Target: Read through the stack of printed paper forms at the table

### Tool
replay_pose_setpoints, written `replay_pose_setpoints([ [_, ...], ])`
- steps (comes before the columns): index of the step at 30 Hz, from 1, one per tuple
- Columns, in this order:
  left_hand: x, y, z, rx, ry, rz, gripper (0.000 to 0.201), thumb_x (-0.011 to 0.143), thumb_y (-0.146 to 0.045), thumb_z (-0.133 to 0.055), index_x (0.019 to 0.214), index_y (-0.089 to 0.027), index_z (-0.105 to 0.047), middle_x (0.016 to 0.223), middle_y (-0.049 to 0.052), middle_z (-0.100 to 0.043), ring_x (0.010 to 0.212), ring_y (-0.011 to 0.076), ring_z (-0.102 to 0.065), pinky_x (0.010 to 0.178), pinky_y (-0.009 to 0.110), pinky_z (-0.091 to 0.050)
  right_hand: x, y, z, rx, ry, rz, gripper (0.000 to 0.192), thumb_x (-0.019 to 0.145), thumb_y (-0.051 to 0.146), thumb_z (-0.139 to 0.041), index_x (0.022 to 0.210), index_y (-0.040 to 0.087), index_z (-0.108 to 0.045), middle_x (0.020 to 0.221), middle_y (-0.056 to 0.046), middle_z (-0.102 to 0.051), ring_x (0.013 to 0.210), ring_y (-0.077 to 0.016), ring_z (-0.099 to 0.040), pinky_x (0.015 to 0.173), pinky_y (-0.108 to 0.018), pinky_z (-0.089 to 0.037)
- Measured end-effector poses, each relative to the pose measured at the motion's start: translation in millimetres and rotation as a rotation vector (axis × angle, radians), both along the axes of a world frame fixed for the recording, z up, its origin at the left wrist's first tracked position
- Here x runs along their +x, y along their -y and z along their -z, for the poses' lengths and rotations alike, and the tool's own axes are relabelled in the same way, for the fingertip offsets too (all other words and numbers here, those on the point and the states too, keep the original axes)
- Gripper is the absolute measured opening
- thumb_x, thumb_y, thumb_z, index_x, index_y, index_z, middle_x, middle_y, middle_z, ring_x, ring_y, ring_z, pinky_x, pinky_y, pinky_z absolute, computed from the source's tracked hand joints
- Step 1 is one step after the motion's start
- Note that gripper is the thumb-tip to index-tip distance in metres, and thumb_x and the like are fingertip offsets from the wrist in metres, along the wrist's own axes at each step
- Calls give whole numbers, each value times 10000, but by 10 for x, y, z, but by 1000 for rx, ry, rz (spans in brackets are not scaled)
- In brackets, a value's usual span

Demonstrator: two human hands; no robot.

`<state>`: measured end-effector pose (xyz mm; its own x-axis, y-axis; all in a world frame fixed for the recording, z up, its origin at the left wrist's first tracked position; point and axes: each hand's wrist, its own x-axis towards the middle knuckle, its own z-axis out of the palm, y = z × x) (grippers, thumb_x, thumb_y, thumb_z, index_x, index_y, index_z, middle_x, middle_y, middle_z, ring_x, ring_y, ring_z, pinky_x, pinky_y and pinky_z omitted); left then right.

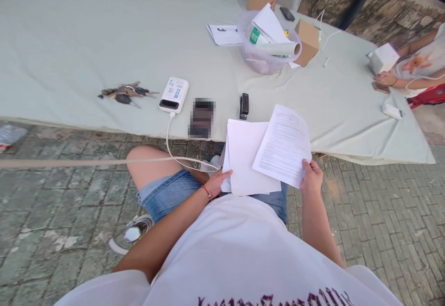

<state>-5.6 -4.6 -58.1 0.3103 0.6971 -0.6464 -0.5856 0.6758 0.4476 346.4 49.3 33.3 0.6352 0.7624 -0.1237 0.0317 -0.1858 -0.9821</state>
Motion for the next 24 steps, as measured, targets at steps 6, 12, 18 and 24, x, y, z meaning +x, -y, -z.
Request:
replay_pose_setpoints([
  [6, -2, -2, 6, 21, 2, 5, 541, 718, -336, -954, 1170, -111, -761, 1169, 184, -789, 1059, 361, -769, 1026, 507, -588, 77, 11, -58, 92, -43, 35, 317, 666, 412, -871, 845, 200, -718, 866, 1, -759, 815, -170, -683, 820, -339, -566],
  [12, -24, -10, -44, 11, 7, -2, 595, 682, -332, -985, 1179, -95, -758, 1196, 193, -781, 1037, 344, -775, 1006, 488, -605, -165, 110, -6, -163, 234, -244, 370, 768, 519, -782, 907, 179, -742, 805, -11, -740, 749, -178, -624, 732, -323, -510],
  [18, -21, -16, -14, -4, 94, -30, 496, 756, -317, -942, 1169, -101, -770, 1152, 171, -797, 992, 314, -786, 975, 454, -617, -286, 70, 85, -384, 389, -498, 476, 758, 555, -769, 1067, 192, -771, 875, -52, -771, 760, -225, -651, 728, -355, -528],
  [24, -44, -9, 54, -14, 193, 21, 426, 816, -289, -895, 1175, -95, -771, 1136, 169, -801, 989, 308, -787, 981, 451, -611, -337, 69, 134, -392, 212, -656, 456, 782, 528, -777, 1104, 206, -806, 1068, -80, -819, 960, -302, -740, 859, -424, -589],
])
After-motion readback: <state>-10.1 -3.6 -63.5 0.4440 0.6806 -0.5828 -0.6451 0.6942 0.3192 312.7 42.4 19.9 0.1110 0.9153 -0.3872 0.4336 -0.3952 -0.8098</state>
